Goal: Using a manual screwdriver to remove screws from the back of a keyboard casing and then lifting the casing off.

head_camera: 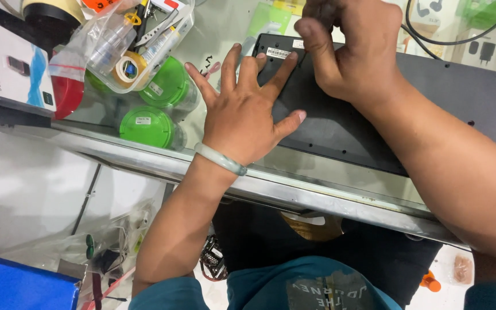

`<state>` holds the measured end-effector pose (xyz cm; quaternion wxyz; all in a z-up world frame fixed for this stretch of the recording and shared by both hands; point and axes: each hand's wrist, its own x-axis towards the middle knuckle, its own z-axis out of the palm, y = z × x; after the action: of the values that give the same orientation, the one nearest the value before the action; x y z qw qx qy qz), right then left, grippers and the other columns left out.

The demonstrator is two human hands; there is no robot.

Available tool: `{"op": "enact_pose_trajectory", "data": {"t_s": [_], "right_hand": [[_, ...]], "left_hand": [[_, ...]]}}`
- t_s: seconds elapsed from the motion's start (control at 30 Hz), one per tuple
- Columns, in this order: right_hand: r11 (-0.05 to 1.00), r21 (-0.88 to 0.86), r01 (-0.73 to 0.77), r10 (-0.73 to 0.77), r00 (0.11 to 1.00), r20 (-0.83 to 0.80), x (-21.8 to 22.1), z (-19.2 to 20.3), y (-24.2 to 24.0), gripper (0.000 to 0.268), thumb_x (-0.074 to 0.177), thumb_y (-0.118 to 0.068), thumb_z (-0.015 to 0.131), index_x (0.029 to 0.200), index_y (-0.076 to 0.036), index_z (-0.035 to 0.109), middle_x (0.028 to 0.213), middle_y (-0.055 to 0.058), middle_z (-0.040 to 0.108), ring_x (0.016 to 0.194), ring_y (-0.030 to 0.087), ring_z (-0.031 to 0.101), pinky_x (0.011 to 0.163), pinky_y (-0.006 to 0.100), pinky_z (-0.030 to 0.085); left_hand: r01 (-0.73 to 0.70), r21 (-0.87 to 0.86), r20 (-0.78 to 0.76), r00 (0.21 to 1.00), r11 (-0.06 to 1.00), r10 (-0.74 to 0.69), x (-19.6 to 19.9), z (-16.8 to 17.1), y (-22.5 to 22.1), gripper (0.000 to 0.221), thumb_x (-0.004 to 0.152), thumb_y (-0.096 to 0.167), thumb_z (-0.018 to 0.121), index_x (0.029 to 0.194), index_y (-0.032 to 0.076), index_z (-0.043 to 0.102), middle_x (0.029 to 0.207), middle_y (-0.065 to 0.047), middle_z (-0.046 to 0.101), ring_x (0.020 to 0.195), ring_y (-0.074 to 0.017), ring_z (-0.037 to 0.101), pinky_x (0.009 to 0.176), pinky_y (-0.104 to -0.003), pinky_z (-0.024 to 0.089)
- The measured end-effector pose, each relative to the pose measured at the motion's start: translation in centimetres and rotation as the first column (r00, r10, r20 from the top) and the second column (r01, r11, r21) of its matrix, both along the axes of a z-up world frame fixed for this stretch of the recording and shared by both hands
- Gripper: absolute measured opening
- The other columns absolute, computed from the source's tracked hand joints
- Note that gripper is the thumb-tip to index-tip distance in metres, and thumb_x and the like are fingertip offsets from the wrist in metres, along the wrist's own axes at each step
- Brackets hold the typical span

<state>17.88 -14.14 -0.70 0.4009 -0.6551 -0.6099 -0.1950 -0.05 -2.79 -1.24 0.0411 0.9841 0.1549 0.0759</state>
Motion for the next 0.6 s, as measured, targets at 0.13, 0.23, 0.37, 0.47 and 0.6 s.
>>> {"op": "enact_pose_trajectory", "data": {"t_s": [0.13, 0.23, 0.37, 0.47, 0.6], "right_hand": [[0.997, 0.025, -0.071, 0.070, 0.996, 0.046, -0.2, 1.5, 0.0, 0.007, 0.114, 0.000, 0.071, 0.112, 0.005, 0.066, 0.094, 0.011, 0.069, 0.079, 0.028, 0.065, 0.074, 0.040, 0.045], [0.979, 0.138, -0.153, 0.111, 0.956, 0.272, 0.4, 2.2, 0.1, 0.030, 0.121, -0.023, 0.070, 0.125, 0.006, 0.075, 0.092, 0.013, 0.071, 0.071, 0.025, 0.066, 0.070, 0.040, 0.050], [0.980, 0.113, -0.163, 0.139, 0.971, 0.195, 0.3, 2.5, -0.4, 0.025, 0.119, -0.005, 0.085, 0.104, 0.010, 0.072, 0.090, 0.015, 0.070, 0.077, 0.032, 0.061, 0.073, 0.044, 0.044], [0.977, 0.082, -0.196, 0.180, 0.969, 0.172, 0.2, 2.8, -0.4, 0.014, 0.118, 0.004, 0.082, 0.107, 0.011, 0.075, 0.093, 0.015, 0.071, 0.084, 0.035, 0.063, 0.079, 0.045, 0.046], [0.990, -0.043, -0.132, 0.135, 0.989, 0.059, 0.3, 2.8, -0.8, 0.028, 0.124, -0.002, 0.064, 0.097, -0.001, 0.073, 0.100, 0.009, 0.073, 0.089, 0.031, 0.068, 0.084, 0.043, 0.046]], "left_hand": [[-0.005, -0.023, -0.025, 1.000, 1.000, 0.005, 0.0, -0.1, 0.0, 0.077, 0.094, 0.078, 0.053, 0.159, 0.042, 0.031, 0.153, -0.012, 0.042, 0.149, -0.0434, 0.022, 0.102, -0.091, 0.002], [-0.005, -0.032, 0.003, 1.000, 0.999, 0.005, 0.0, -0.2, 0.0, 0.078, 0.094, 0.076, 0.055, 0.159, 0.042, 0.030, 0.154, -0.011, 0.042, 0.149, -0.0433, 0.022, 0.103, -0.090, 0.001], [-0.003, -0.040, 0.014, 1.000, 0.999, 0.003, 0.0, 0.0, 0.0, 0.076, 0.093, 0.075, 0.058, 0.157, 0.041, 0.035, 0.148, -0.013, 0.045, 0.148, -0.0443, 0.023, 0.102, -0.091, 0.002], [-0.007, -0.045, -0.009, 1.000, 0.999, 0.006, 0.1, 0.0, 0.1, 0.076, 0.093, 0.076, 0.055, 0.157, 0.042, 0.035, 0.148, -0.013, 0.043, 0.148, -0.0440, 0.021, 0.101, -0.091, 0.000], [-0.011, -0.098, -0.093, 0.996, 0.995, 0.002, 0.3, 1.0, 0.2, 0.073, 0.094, 0.075, 0.050, 0.157, 0.042, 0.033, 0.150, -0.012, 0.041, 0.148, -0.0453, 0.019, 0.100, -0.091, 0.000]]}}
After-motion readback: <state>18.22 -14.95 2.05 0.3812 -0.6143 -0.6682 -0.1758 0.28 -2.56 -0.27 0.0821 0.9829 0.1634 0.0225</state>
